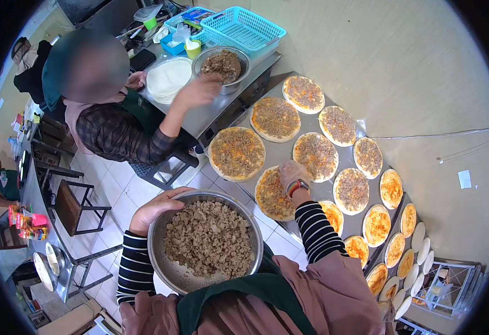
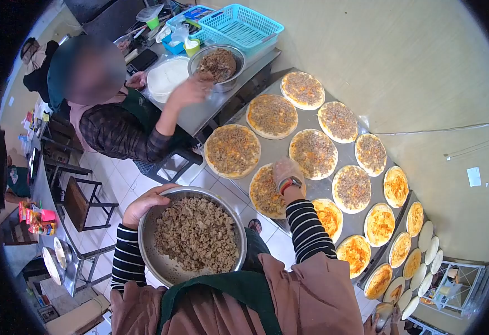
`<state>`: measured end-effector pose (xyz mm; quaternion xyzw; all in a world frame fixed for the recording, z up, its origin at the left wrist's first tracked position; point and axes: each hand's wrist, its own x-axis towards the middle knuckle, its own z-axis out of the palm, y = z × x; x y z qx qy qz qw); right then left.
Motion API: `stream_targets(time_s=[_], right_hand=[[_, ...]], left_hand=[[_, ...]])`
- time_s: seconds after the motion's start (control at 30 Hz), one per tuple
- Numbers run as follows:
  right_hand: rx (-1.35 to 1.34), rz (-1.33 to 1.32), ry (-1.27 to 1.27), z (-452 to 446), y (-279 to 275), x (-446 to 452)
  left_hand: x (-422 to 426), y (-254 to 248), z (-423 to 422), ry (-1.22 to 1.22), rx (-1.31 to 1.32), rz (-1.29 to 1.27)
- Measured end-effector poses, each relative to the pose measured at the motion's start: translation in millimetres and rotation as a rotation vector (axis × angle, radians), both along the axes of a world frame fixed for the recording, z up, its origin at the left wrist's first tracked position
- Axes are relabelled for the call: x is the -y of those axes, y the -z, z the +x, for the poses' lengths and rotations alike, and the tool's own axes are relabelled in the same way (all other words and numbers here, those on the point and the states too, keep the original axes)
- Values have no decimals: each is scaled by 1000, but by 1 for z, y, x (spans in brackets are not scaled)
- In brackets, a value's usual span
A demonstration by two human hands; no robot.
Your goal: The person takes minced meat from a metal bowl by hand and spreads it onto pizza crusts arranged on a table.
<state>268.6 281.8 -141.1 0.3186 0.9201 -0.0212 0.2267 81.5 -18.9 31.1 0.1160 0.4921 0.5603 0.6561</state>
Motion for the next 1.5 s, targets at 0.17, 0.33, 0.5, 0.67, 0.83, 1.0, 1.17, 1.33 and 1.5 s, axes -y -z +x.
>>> stream_targets(time_s=[0.17,0.33,0.5,0.67,0.83,1.0,1.17,1.33,1.5], right_hand=[[-744,-20,116,18,-62,24],[-1141,-746,-446,19,-161,125],[-625,-477,-656,16,-168,199],[-486,-612,-638,15,-149,201],[-893,-793,-553,9,-146,183],[-1096,-1098,-238,28,-173,102],[-921,-996,568,41,-77,16],[-585,-311,407,15,26,-19],[-183,121,-33,1,59,-15]], left_hand=[[5,5,-7,2,-18,-19],[-6,15,-15,103,-31,-21],[-21,19,-15,190,-4,19],[-29,18,-18,279,-35,33],[-33,23,-23,309,-56,40],[-30,22,-25,322,-56,31],[-17,21,-30,280,-60,39],[4,25,-36,193,-48,-1],[23,26,-44,109,-52,-2]])
